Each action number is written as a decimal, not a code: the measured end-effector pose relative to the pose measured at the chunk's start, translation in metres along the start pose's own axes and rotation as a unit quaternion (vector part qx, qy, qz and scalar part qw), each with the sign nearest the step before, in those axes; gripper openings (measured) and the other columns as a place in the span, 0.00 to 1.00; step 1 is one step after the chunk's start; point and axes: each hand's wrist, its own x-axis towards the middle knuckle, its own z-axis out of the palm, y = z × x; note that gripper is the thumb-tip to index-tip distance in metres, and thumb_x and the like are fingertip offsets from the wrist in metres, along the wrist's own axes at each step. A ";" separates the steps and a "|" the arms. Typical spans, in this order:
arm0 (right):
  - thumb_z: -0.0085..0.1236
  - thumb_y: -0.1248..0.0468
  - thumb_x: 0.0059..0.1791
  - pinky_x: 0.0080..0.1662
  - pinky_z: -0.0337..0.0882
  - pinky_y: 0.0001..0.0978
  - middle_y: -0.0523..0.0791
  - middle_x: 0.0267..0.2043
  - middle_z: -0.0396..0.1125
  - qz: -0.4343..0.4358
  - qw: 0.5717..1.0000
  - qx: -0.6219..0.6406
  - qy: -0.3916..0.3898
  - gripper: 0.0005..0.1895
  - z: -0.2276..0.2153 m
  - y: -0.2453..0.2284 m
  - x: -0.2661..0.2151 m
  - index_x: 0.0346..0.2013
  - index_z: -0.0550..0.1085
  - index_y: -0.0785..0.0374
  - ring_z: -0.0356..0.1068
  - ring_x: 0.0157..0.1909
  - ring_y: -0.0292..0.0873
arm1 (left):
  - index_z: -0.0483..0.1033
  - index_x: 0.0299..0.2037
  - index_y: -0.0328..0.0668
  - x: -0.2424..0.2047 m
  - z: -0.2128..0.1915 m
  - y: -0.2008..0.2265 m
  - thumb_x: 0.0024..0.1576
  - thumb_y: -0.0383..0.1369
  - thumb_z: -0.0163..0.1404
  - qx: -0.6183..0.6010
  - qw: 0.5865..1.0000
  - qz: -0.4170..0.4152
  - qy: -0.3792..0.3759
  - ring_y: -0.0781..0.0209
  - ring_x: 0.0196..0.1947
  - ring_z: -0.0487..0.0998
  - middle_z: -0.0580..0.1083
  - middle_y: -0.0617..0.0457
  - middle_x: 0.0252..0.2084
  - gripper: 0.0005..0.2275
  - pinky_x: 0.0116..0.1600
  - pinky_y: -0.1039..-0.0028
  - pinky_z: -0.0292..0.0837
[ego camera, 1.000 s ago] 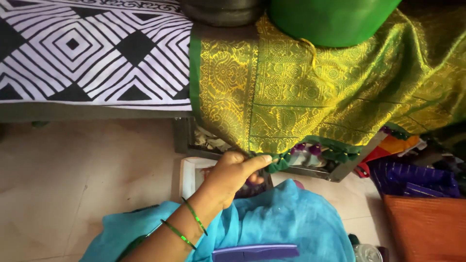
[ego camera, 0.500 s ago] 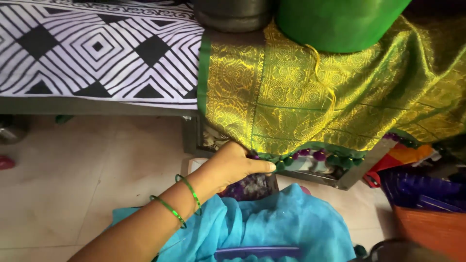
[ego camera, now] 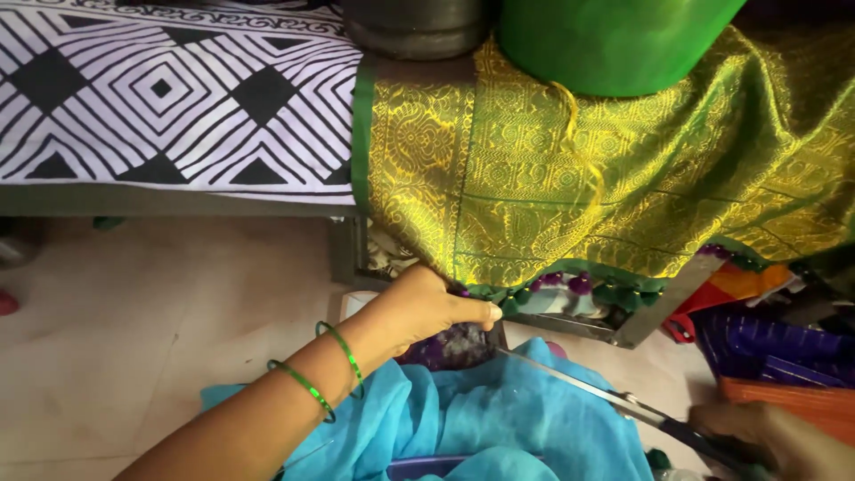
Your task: Attaching decorative tassels to the edge of a saree.
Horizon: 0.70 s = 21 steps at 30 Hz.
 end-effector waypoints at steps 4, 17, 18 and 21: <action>0.71 0.64 0.42 0.54 0.68 0.47 0.59 0.52 0.71 0.000 1.000 -0.009 -0.009 0.32 0.043 -0.106 0.137 0.55 0.69 0.79 0.73 0.51 0.52 | 0.83 0.37 0.33 -0.002 0.004 0.012 0.49 0.28 0.62 0.034 0.999 -0.028 0.017 0.66 0.31 0.79 0.81 0.52 0.31 0.08 0.35 0.74 0.71; 0.74 0.64 0.40 0.41 0.76 0.31 0.39 0.30 0.75 0.452 0.866 -0.035 -0.212 0.21 0.041 -0.181 0.225 0.45 0.77 0.59 0.79 0.36 0.32 | 0.81 0.45 0.39 0.001 0.001 0.002 0.49 0.33 0.60 0.027 0.996 -0.076 0.028 0.66 0.28 0.80 0.82 0.54 0.34 0.14 0.26 0.76 0.66; 0.76 0.60 0.42 0.45 0.76 0.29 0.37 0.33 0.78 0.450 0.854 -0.118 -0.232 0.23 0.043 -0.191 0.231 0.51 0.78 0.53 0.79 0.38 0.31 | 0.82 0.46 0.39 0.002 -0.001 0.000 0.50 0.34 0.61 0.045 0.996 -0.068 0.032 0.65 0.30 0.79 0.82 0.49 0.35 0.14 0.27 0.76 0.68; 0.72 0.64 0.39 0.46 0.73 0.27 0.36 0.39 0.77 0.265 0.938 -0.099 -0.202 0.21 0.086 -0.090 0.152 0.47 0.83 0.51 0.74 0.45 0.30 | 0.79 0.48 0.46 0.003 -0.004 0.000 0.52 0.39 0.59 -0.076 0.983 -0.141 0.087 0.73 0.43 0.79 0.80 0.57 0.48 0.15 0.35 0.75 0.78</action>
